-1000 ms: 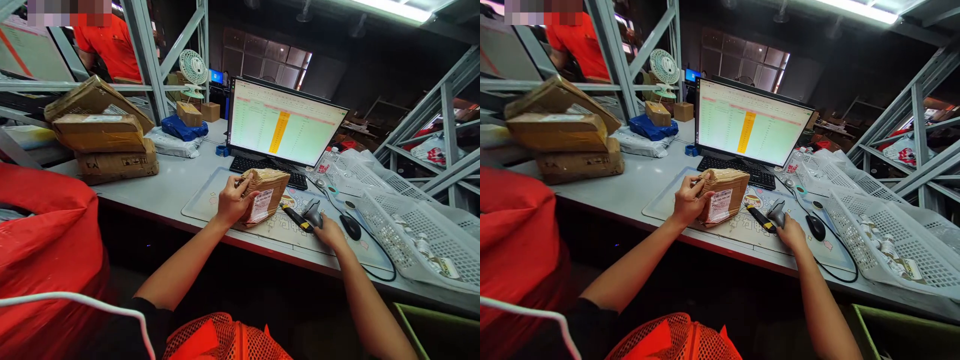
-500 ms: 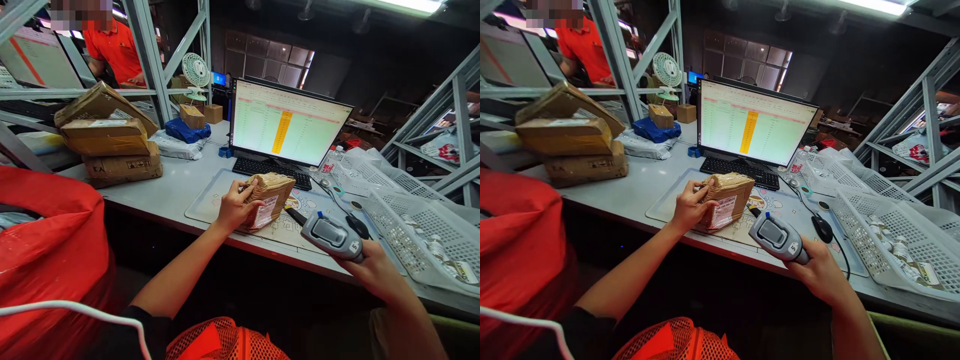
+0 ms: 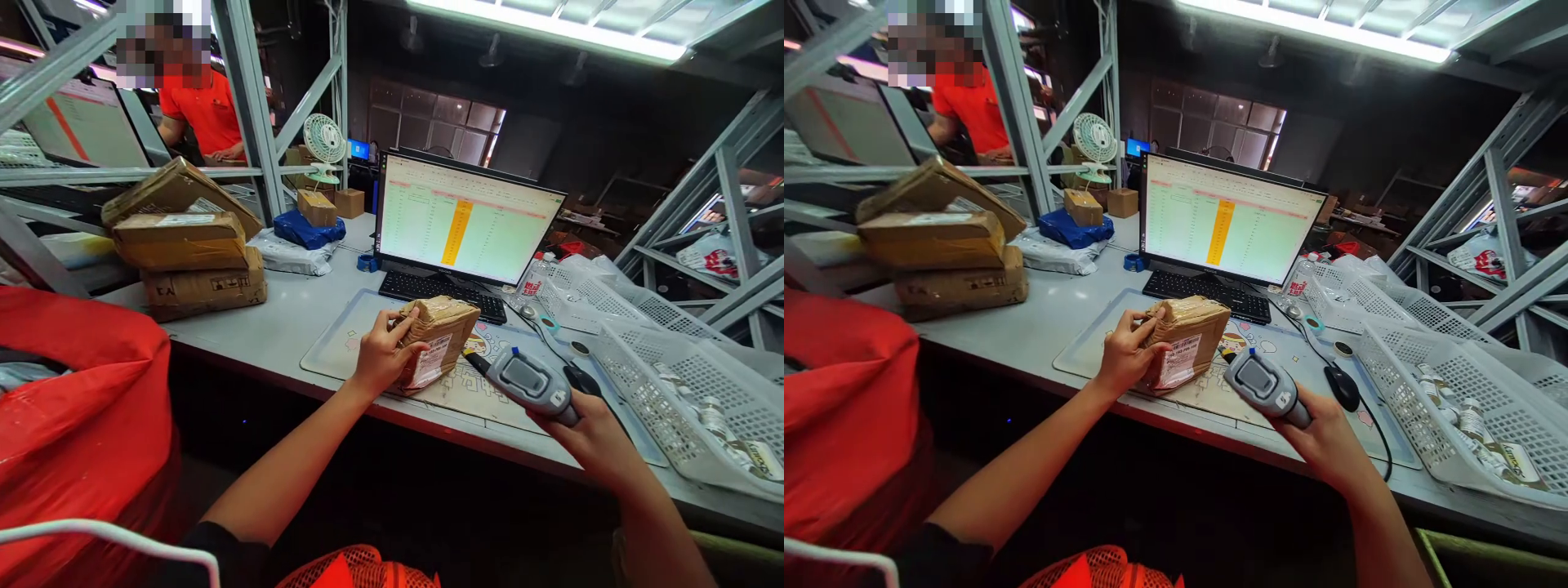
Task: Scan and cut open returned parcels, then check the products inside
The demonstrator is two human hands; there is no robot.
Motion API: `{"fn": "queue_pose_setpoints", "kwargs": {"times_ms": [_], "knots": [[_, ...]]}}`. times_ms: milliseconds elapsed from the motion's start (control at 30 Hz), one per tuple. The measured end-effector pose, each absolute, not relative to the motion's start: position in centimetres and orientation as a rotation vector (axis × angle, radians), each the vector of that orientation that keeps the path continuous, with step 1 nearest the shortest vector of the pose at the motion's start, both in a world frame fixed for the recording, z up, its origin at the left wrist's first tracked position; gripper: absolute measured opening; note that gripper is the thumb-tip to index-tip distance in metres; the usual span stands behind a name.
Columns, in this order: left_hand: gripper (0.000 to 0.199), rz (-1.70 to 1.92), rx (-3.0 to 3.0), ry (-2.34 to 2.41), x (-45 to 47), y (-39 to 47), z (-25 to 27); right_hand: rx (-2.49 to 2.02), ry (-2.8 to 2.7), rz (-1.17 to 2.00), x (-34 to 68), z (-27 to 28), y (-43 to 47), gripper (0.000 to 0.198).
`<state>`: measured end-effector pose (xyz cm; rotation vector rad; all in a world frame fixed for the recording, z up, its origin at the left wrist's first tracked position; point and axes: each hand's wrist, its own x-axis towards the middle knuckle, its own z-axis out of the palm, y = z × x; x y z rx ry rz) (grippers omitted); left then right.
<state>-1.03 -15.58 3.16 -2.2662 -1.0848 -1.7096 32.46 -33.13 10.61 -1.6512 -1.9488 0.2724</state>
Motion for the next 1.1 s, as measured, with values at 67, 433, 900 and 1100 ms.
{"fn": "queue_pose_setpoints", "kwargs": {"times_ms": [67, 433, 900, 1100], "knots": [[0.073, -1.771, -2.302, -1.044, -1.1, -15.9, 2.3, -1.772, -1.862, 0.177, 33.8, 9.5, -31.0, 0.044], [0.135, -1.745, -2.669, -1.896, -5.4, -16.7, -3.1, -2.526, -1.615, -0.071, 38.0, 0.1, -21.6, 0.064], [0.120, -1.774, -2.479, -2.008, -9.3, -13.7, -4.5, -2.307, -1.884, -0.115, 34.0, 5.2, -5.3, 0.053], [0.120, -1.781, -2.482, -2.004, -9.5, -13.9, -4.3, -2.421, -1.895, -0.020, 33.7, 2.8, -2.3, 0.063]]}}
